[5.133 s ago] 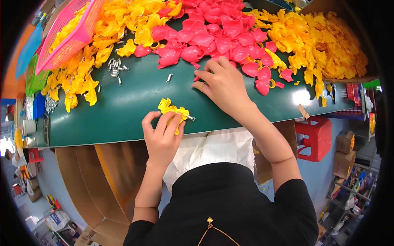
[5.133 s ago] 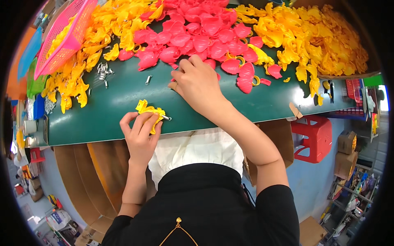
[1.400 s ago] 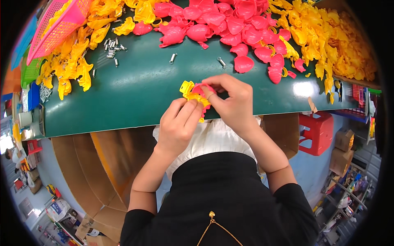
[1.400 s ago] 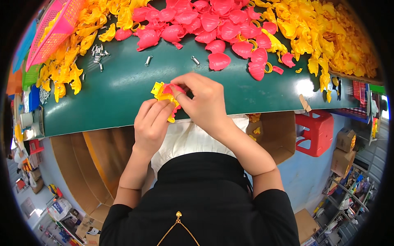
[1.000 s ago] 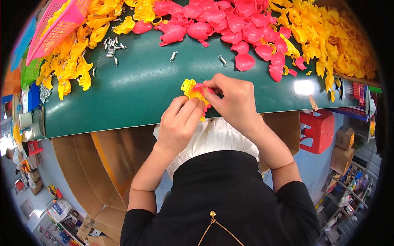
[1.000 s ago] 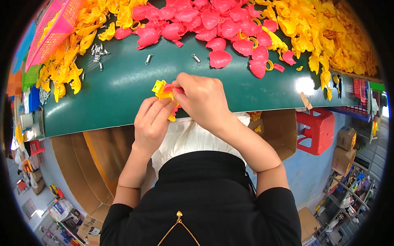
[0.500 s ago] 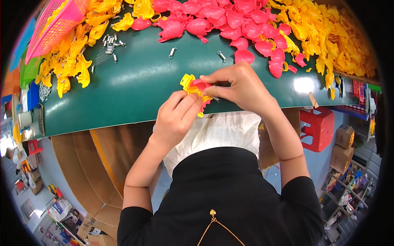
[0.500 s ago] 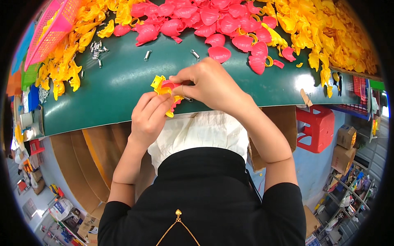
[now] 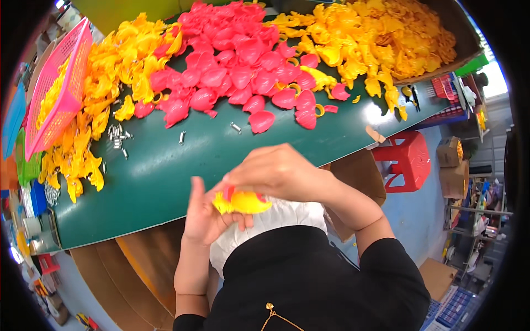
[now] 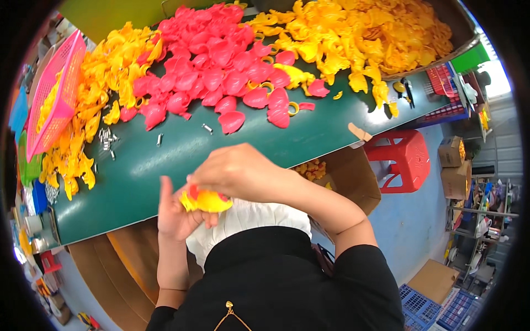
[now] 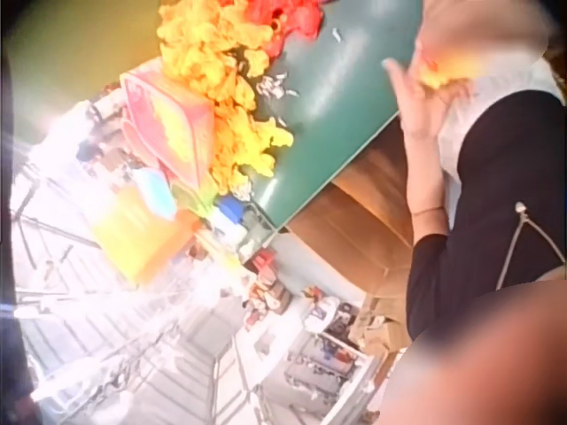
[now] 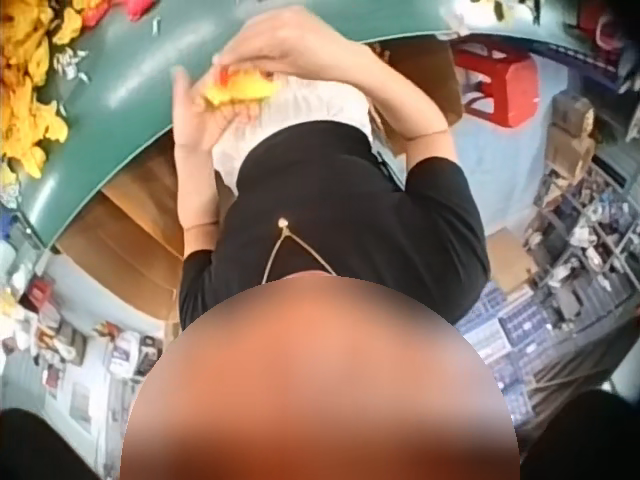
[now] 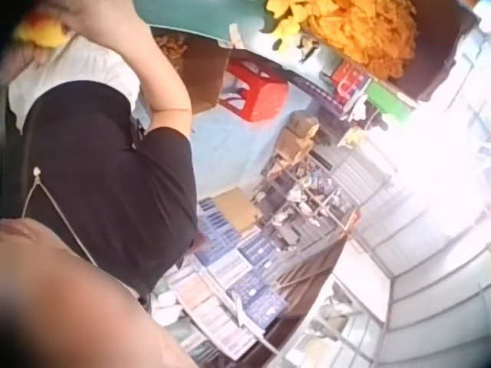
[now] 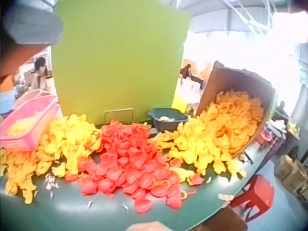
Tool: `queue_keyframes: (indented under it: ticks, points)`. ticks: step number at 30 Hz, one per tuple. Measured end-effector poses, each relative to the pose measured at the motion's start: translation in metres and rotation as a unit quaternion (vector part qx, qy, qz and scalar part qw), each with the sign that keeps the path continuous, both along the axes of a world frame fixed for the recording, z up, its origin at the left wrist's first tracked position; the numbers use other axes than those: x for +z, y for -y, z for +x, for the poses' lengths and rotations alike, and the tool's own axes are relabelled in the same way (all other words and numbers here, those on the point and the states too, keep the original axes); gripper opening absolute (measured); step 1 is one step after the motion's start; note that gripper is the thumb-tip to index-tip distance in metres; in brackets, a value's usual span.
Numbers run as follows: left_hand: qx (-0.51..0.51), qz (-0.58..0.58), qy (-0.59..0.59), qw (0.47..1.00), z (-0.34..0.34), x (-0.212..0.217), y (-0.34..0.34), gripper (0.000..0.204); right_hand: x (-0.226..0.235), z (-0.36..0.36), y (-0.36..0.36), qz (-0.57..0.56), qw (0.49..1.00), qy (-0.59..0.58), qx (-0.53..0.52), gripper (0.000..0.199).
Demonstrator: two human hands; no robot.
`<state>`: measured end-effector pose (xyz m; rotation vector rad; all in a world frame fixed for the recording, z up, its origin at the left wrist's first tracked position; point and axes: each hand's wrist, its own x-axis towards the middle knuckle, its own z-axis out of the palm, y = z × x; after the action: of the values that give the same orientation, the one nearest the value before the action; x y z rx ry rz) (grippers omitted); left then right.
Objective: Assembling small plastic toys by attaching yellow and pink petal-like pieces to a yellow base.
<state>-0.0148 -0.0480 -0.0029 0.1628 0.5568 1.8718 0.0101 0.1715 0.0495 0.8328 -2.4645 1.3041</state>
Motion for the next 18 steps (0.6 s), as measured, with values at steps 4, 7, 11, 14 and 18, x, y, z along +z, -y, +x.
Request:
queue_keyframes:
  ticks: [4,7,11,14,18]
  points:
    - [0.019,0.040,0.174,0.984,0.009,-0.003,-0.012,0.050,0.016,-0.017,-0.055,0.023,0.992,0.062,-0.110,0.028]
    - [0.082,0.056,0.065,0.993,0.009,0.004,-0.011,0.046,0.020,-0.039,-0.140,0.208,0.902,-0.057,-0.375,0.027]
    - [0.085,0.090,0.068,0.990,0.002,0.004,-0.017,0.046,-0.008,-0.057,-0.226,0.335,0.854,-0.022,-0.398,0.026]
    - [0.125,0.074,0.042,0.989,0.003,0.005,-0.024,0.044,0.002,-0.058,-0.205,0.196,0.889,-0.106,-0.400,0.023]
    - [0.175,0.078,0.005,0.982,0.000,0.008,-0.023,0.045,0.023,-0.012,-0.098,-0.187,0.931,0.169,-0.264,0.024]
